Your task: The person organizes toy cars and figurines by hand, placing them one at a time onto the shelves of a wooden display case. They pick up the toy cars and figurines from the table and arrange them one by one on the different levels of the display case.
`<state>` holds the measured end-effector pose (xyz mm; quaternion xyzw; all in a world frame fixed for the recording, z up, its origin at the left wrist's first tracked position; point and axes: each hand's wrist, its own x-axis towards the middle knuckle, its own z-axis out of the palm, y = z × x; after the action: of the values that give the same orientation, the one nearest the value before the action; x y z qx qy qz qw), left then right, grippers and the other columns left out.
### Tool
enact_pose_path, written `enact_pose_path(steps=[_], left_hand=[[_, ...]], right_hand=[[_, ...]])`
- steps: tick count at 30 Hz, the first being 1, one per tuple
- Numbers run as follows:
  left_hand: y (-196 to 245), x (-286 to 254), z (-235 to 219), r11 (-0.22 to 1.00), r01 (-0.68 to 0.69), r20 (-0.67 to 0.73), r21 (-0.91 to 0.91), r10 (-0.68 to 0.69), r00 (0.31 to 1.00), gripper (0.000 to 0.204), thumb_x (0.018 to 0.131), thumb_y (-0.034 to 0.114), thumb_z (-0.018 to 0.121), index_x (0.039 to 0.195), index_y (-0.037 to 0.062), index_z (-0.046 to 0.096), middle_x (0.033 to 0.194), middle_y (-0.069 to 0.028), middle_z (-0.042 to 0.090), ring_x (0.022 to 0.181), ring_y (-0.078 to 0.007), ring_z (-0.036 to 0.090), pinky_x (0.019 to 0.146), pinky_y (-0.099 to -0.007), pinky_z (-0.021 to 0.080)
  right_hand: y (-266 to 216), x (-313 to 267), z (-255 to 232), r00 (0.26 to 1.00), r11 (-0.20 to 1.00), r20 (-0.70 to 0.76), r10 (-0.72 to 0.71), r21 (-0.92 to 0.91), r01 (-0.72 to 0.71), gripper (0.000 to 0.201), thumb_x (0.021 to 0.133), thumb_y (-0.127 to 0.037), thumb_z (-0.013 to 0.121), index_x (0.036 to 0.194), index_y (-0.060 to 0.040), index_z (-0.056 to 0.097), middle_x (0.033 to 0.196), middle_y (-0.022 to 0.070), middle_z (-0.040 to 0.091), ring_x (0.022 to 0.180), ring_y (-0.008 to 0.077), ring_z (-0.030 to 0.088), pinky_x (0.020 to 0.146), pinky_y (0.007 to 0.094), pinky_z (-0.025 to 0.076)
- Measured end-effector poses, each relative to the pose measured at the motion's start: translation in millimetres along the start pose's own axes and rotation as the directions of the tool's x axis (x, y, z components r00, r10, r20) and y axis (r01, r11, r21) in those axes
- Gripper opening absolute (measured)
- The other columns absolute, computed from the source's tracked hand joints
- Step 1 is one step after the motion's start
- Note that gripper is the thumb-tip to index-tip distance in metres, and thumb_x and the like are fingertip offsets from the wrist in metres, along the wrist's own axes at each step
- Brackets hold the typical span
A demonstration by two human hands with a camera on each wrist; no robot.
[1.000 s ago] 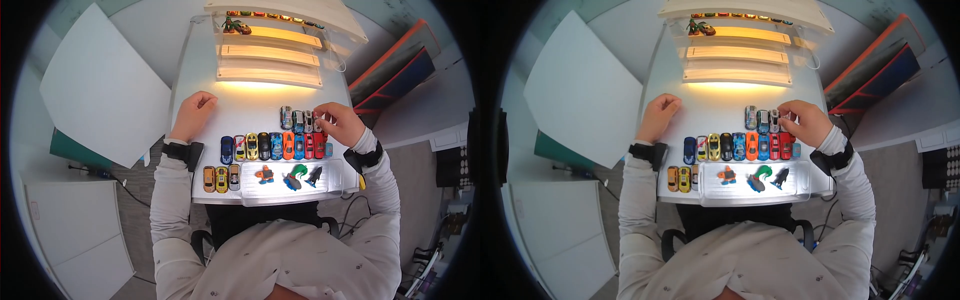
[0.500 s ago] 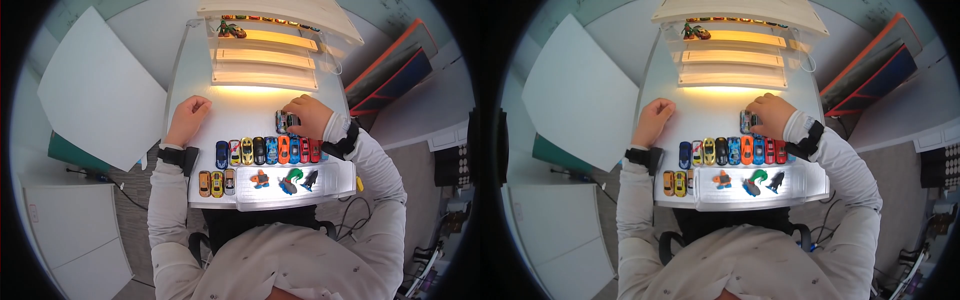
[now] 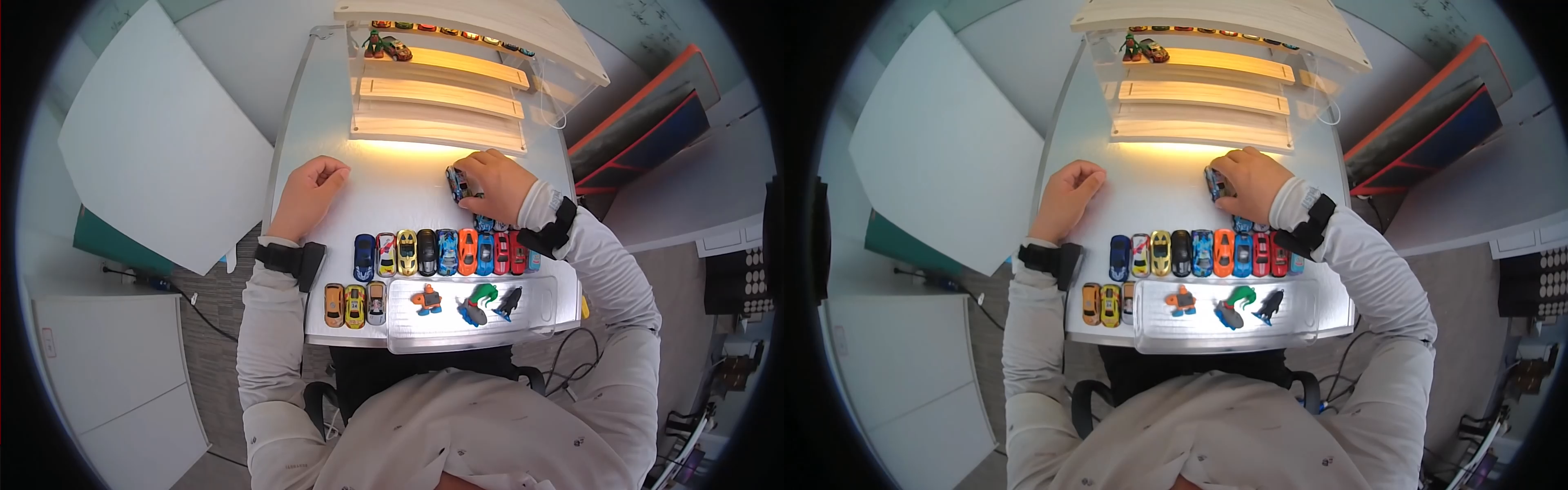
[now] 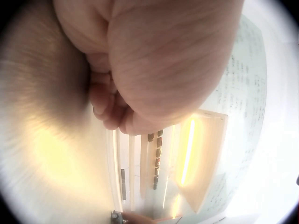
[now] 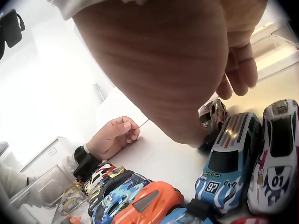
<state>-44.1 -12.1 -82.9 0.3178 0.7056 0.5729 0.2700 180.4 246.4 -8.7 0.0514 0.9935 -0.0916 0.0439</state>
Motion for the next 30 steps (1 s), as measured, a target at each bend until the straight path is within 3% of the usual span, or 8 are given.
enact_pose_path(steps=[5,12,20,27,30], left_hand=[[-1.4,0.5,0.4,1.0,-0.006,-0.004,0.017,0.006,1.0,0.015,0.099,0.015,0.067,0.103,0.001,0.069,0.086,0.0023,0.066,0.079,-0.0056,0.058,0.072,-0.0224,0.048],[3.4,0.0,0.1,0.999,0.009,-0.015,0.048,-0.008,1.0,0.016,0.099,0.016,0.066,0.104,0.001,0.069,0.084,0.0026,0.065,0.077,-0.0057,0.056,0.07,-0.0224,0.047],[0.6,0.1,0.1,0.998,0.065,0.013,-0.019,-0.064,0.998,0.014,0.101,0.015,0.064,0.103,0.0021,0.069,0.087,0.0041,0.064,0.078,-0.0036,0.055,0.07,-0.0199,0.044],[-3.9,0.6,0.0,1.0,0.011,0.002,-0.012,-0.011,1.0,0.014,0.1,0.015,0.066,0.104,0.0017,0.069,0.085,0.0034,0.065,0.076,-0.004,0.056,0.068,-0.0207,0.046],[-2.8,0.4,-0.4,1.0,0.012,0.003,0.005,-0.012,1.0,0.014,0.1,0.014,0.066,0.104,0.0016,0.069,0.086,0.0033,0.065,0.077,-0.0041,0.056,0.069,-0.0207,0.046]], right_hand=[[-4.0,5.6,-3.2,0.992,0.994,0.082,0.1,0.042,-0.104,0.055,0.082,-0.023,0.074,0.132,-0.0037,0.058,0.124,0.0191,0.064,0.12,0.0366,0.059,0.105,0.0423,0.049],[19.7,12.4,15.0,0.998,1.0,-0.053,-0.019,0.006,0.019,0.054,0.081,-0.017,0.072,0.131,-0.0037,0.058,0.121,0.0197,0.064,0.114,0.0375,0.061,0.103,0.043,0.05],[15.0,16.1,10.3,0.997,0.996,-0.05,0.051,0.071,-0.048,0.046,0.083,-0.021,0.073,0.122,-0.0018,0.058,0.107,0.0194,0.07,0.106,0.0395,0.065,0.096,0.0439,0.052],[4.8,14.1,-2.6,0.991,0.991,0.023,0.133,0.029,-0.134,0.045,0.085,-0.021,0.068,0.125,-0.0017,0.058,0.103,0.0233,0.071,0.103,0.0413,0.067,0.092,0.045,0.054],[13.1,16.1,4.5,0.997,0.997,-0.018,0.072,0.019,-0.071,0.046,0.085,-0.02,0.066,0.126,-0.0016,0.058,0.103,0.0237,0.07,0.102,0.0419,0.067,0.091,0.046,0.054]])
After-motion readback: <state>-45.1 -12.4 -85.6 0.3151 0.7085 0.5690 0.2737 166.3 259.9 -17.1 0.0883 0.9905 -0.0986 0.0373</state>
